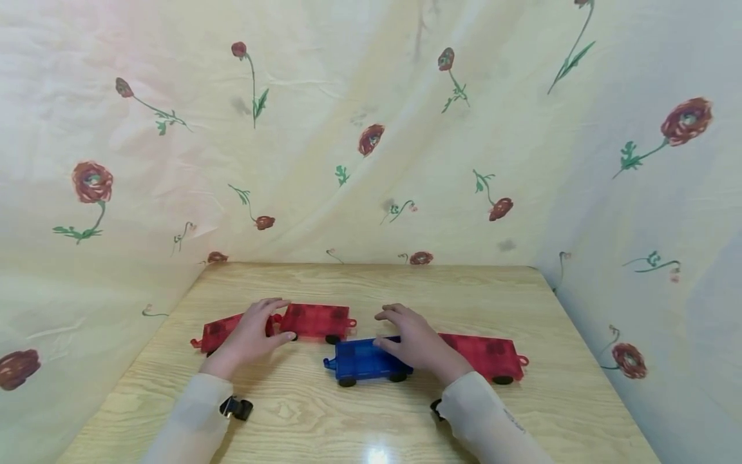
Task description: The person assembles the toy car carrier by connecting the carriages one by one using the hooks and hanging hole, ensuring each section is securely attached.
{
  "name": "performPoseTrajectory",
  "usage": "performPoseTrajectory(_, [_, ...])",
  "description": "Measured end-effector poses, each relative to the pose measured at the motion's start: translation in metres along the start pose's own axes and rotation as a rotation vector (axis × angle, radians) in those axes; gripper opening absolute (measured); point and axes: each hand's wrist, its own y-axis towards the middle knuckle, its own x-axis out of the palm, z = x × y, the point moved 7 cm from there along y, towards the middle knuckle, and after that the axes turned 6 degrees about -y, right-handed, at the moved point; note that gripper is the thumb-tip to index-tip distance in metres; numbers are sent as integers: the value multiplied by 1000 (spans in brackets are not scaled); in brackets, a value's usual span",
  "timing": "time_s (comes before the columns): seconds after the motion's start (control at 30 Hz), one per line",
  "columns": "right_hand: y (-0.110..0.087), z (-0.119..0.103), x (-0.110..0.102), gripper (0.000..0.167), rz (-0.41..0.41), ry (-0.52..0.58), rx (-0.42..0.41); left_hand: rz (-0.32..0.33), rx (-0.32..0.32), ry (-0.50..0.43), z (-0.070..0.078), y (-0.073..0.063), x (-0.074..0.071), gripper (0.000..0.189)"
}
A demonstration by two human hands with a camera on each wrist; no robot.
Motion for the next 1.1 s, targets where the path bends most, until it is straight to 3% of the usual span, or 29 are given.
performPoseTrajectory(0.3, [-30, 6, -2, 64, -21, 52, 23, -72, 8, 9, 21, 19, 24, 78])
performPoseTrajectory(0.57, [-44, -1, 3, 63, -60, 32, -19, -134, 63, 32, 34, 27, 41, 75])
performPoseTrajectory(0.73, [-49, -6, 6, 54, -64, -33, -54, -162, 69, 107, 36, 25, 43, 69])
performPoseTrajectory(0.9, [-51, -7, 8, 49, -42, -78, -75, -148, 62, 152, 36, 20, 40, 67])
performPoseTrajectory(1.1, [-52, -8, 10, 47, -18, -108, -97, -126, 47, 147, 36, 11, 37, 65])
